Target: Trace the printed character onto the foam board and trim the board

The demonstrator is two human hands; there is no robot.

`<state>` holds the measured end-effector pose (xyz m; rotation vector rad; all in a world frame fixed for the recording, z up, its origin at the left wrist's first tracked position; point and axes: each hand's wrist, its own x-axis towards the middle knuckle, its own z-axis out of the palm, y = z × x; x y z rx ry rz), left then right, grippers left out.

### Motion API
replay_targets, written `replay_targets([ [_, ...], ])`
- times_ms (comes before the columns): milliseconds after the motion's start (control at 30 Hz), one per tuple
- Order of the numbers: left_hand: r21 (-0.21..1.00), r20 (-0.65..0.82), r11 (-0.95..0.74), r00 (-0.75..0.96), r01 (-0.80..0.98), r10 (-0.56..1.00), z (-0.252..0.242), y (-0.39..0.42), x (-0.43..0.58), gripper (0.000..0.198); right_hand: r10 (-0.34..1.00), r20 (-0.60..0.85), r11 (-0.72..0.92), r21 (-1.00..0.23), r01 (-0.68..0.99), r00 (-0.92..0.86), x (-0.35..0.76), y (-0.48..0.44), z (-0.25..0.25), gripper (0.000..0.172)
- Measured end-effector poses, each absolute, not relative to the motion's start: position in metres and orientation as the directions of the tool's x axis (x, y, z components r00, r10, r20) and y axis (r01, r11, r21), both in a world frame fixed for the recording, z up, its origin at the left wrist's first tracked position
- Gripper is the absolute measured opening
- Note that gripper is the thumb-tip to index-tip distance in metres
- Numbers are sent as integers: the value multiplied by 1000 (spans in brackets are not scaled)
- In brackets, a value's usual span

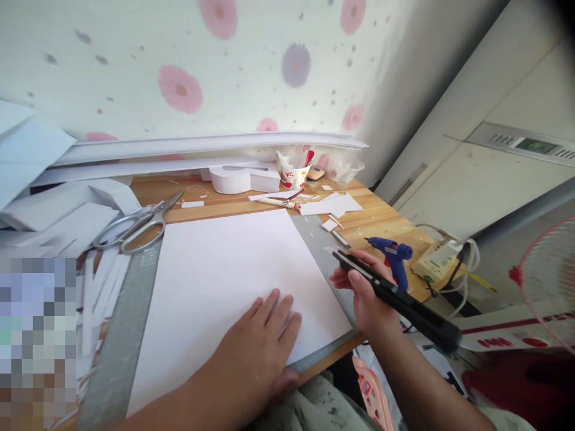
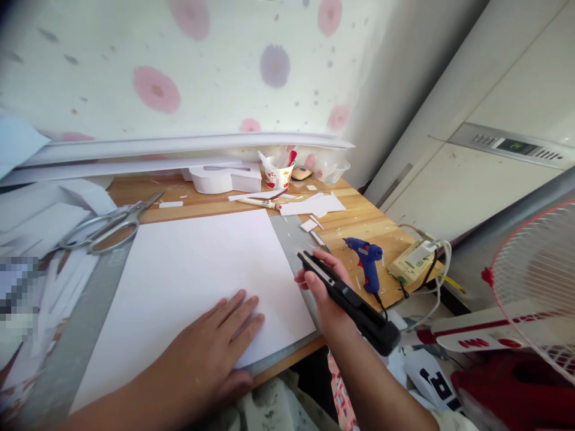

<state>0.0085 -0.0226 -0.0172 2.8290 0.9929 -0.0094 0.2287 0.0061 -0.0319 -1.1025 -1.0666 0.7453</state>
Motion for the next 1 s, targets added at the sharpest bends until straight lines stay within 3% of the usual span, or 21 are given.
replay_targets([
  [100, 133, -6, -763, 770, 633, 638, -24, -25, 9, 59, 918, 232, 227, -972, 52, 322, 223, 17, -25, 39],
  [300, 121, 64, -773, 772, 623, 632, -32, -27, 8, 55, 921, 281, 270, -960, 76, 272, 212, 46, -20, 40],
  [500, 119, 103, -789, 782, 603, 614, -41, -25, 6, 57, 984, 123, 118, -992, 52, 128, 206, 58, -21, 52],
  [600, 135, 95, -791, 787, 597, 610, -41, -24, 7, 58, 992, 77, 73, -996, 41, 104, 208, 63, -27, 47],
  [800, 160, 61, -790, 793, 592, 606, -35, -23, 8, 57, 926, 186, 190, -982, 21, 329, 213, 76, -44, 29],
  [1000, 147, 68, -801, 802, 580, 593, -36, -22, 7, 57, 916, 265, 229, -962, 152, 302, 210, 74, -43, 27],
])
